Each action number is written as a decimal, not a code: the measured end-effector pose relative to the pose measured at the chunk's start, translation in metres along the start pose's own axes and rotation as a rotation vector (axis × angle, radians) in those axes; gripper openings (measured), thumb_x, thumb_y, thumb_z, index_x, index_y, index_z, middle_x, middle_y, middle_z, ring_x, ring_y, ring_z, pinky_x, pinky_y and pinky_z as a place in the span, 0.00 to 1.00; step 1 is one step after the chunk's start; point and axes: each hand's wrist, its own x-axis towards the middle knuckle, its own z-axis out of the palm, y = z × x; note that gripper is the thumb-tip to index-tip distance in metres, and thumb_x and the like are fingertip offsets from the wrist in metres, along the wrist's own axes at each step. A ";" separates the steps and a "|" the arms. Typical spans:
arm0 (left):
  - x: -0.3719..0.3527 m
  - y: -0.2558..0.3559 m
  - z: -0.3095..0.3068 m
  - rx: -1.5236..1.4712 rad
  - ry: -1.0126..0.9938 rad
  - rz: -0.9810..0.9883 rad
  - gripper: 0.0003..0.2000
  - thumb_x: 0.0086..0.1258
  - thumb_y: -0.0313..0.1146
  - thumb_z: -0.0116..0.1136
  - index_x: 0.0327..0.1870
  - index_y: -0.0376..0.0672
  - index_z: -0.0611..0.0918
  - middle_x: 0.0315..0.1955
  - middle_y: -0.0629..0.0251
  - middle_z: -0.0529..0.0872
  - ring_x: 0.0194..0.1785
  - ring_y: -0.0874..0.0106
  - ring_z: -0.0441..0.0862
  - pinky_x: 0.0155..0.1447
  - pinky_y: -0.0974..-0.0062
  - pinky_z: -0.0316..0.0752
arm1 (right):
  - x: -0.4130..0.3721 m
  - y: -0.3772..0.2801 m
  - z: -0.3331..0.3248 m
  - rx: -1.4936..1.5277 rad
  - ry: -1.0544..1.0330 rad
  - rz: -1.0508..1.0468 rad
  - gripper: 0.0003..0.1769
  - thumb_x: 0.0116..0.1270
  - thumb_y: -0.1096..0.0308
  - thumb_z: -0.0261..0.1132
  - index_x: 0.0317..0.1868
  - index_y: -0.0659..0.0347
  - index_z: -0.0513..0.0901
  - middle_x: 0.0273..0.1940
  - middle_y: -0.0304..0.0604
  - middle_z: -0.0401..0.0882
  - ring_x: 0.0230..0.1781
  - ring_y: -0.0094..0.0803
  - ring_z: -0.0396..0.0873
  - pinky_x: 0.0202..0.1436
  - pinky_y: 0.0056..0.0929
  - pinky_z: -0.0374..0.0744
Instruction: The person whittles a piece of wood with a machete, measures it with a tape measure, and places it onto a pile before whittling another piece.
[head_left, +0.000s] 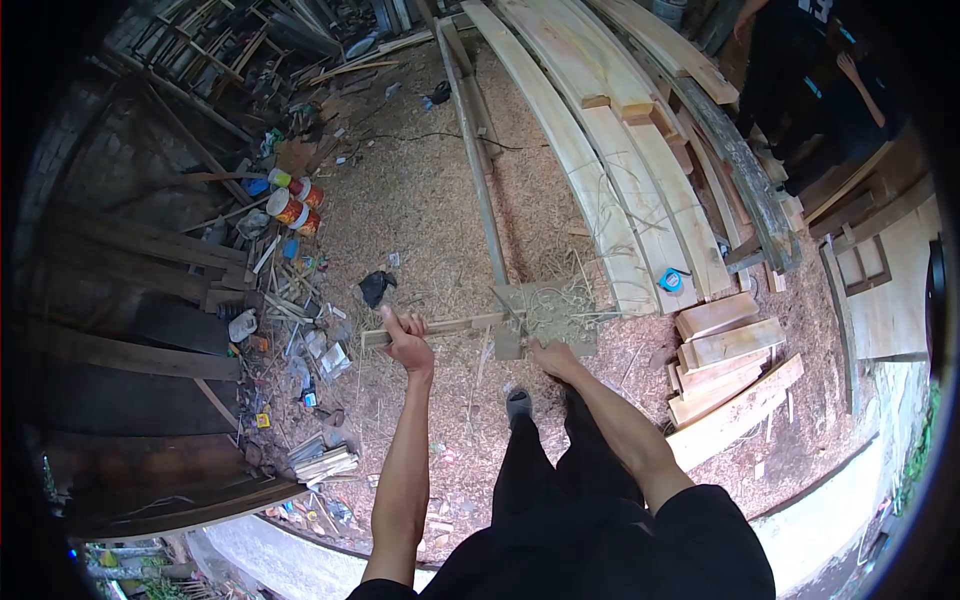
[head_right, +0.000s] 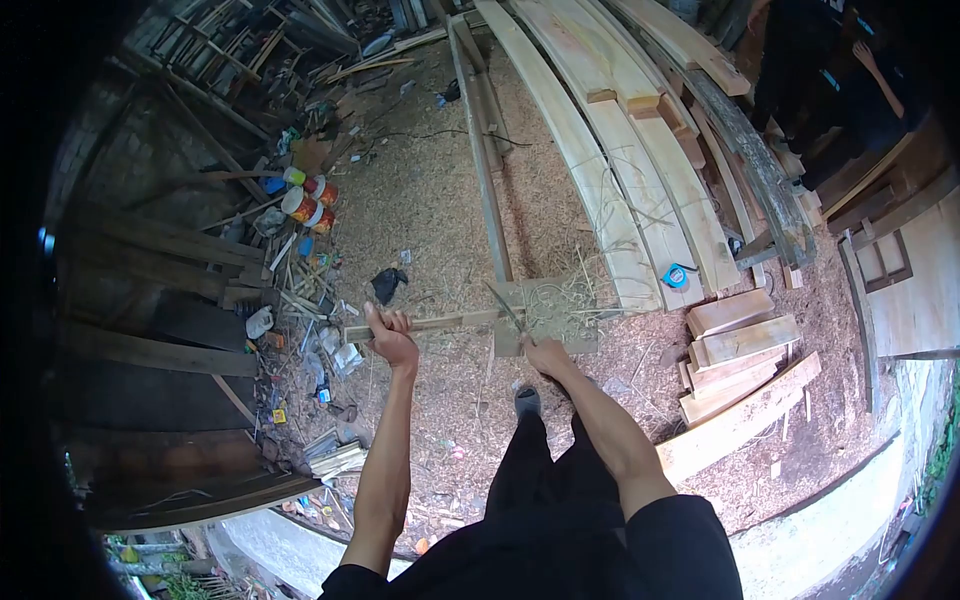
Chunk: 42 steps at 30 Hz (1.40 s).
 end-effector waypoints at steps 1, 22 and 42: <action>0.000 -0.001 0.002 -0.010 -0.017 0.011 0.24 0.71 0.44 0.43 0.12 0.51 0.53 0.06 0.75 0.50 0.11 0.81 0.45 0.19 0.77 0.44 | -0.009 -0.004 -0.004 0.003 0.003 0.002 0.44 0.61 0.36 0.44 0.32 0.82 0.76 0.29 0.71 0.76 0.36 0.58 0.77 0.45 0.45 0.72; 0.013 0.019 0.052 0.057 0.172 0.431 0.21 0.69 0.55 0.38 0.28 0.45 0.63 0.15 0.69 0.62 0.17 0.77 0.64 0.24 0.72 0.67 | 0.005 0.053 -0.041 -0.059 -0.173 0.185 0.43 0.61 0.37 0.44 0.41 0.79 0.76 0.44 0.71 0.72 0.50 0.57 0.72 0.56 0.41 0.69; -0.012 0.025 0.024 0.199 0.232 0.346 0.25 0.68 0.60 0.28 0.20 0.47 0.56 0.06 0.72 0.53 0.08 0.81 0.48 0.12 0.81 0.45 | -0.026 -0.058 -0.036 0.100 -0.210 -0.081 0.33 0.65 0.42 0.46 0.31 0.70 0.78 0.24 0.62 0.76 0.30 0.54 0.78 0.36 0.45 0.73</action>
